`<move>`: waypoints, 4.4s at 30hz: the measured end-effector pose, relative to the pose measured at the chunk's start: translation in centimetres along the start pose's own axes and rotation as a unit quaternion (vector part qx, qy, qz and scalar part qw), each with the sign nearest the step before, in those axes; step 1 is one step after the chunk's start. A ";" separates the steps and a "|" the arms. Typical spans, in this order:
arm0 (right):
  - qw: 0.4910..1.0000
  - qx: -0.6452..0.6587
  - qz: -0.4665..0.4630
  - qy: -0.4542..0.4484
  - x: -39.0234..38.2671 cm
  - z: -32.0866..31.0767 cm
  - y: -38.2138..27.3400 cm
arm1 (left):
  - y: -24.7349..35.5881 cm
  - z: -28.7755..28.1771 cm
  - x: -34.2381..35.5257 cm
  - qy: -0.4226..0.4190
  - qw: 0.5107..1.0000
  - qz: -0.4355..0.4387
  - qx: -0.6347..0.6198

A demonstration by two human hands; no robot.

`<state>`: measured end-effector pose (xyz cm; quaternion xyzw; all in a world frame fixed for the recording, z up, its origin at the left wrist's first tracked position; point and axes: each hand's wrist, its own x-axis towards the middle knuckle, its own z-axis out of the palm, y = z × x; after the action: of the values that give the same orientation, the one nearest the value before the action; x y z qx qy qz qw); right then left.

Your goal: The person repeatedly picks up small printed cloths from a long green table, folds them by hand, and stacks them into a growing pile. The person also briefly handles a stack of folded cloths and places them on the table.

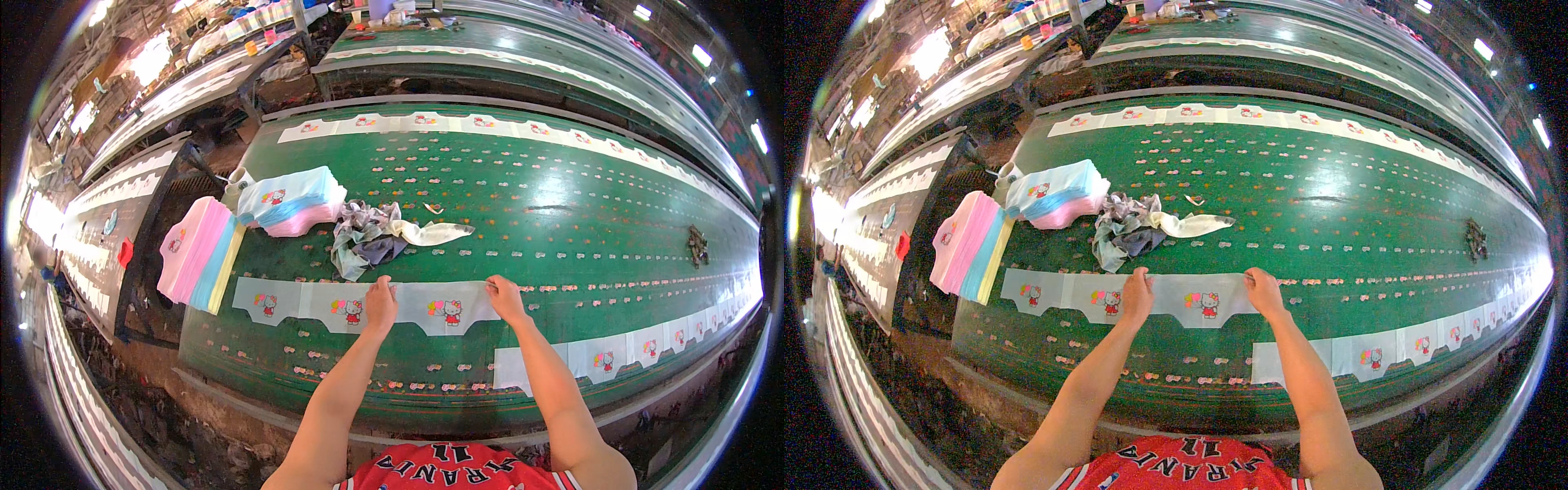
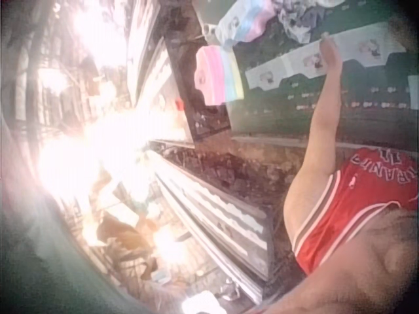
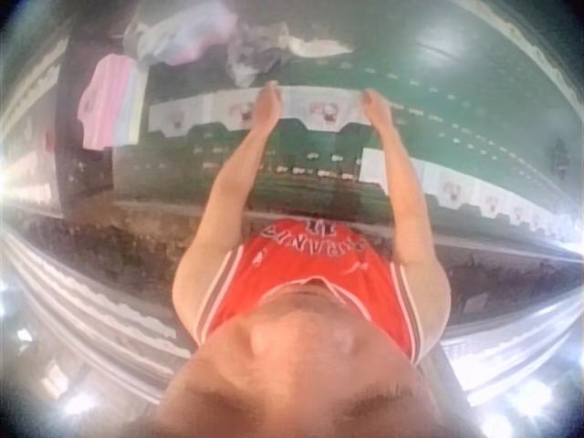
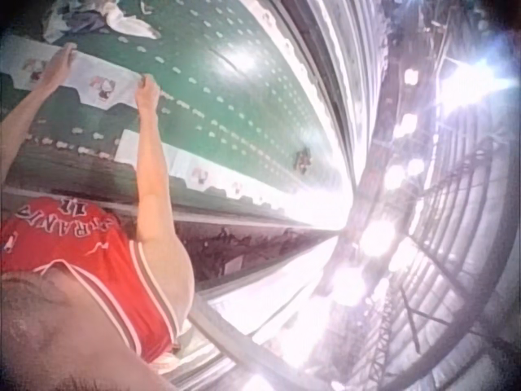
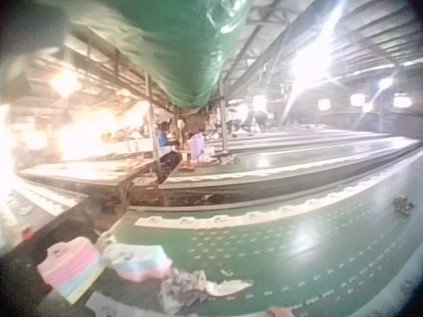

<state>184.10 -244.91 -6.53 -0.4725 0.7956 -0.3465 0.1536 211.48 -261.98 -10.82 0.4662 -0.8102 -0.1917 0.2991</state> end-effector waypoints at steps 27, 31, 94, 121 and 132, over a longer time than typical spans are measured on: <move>0.990 -0.106 -0.012 0.090 -21.5 -3.8 0.8 | 10.6 -2.7 -18.6 -0.067 0.986 0.149 -0.045; 0.987 -0.115 -0.017 0.109 -21.9 -5.6 3.0 | 12.9 -1.4 -18.8 -0.086 0.983 0.148 -0.067; 0.984 -0.123 -0.106 0.078 -8.3 -16.0 15.4 | 21.7 10.2 -12.8 -0.031 0.993 0.116 0.009; 0.986 -0.119 -0.013 0.120 -23.7 -21.9 20.1 | 30.5 11.8 -24.5 -0.093 0.982 0.145 -0.077; 0.989 -0.091 -0.077 0.082 -21.1 -30.1 29.5 | 38.8 19.0 -23.9 -0.062 0.998 0.008 -0.013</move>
<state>158.53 -205.32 -7.33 -0.5146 0.7948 -0.3214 0.0170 183.22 -221.52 -9.41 0.4426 -0.8284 -0.2285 0.2564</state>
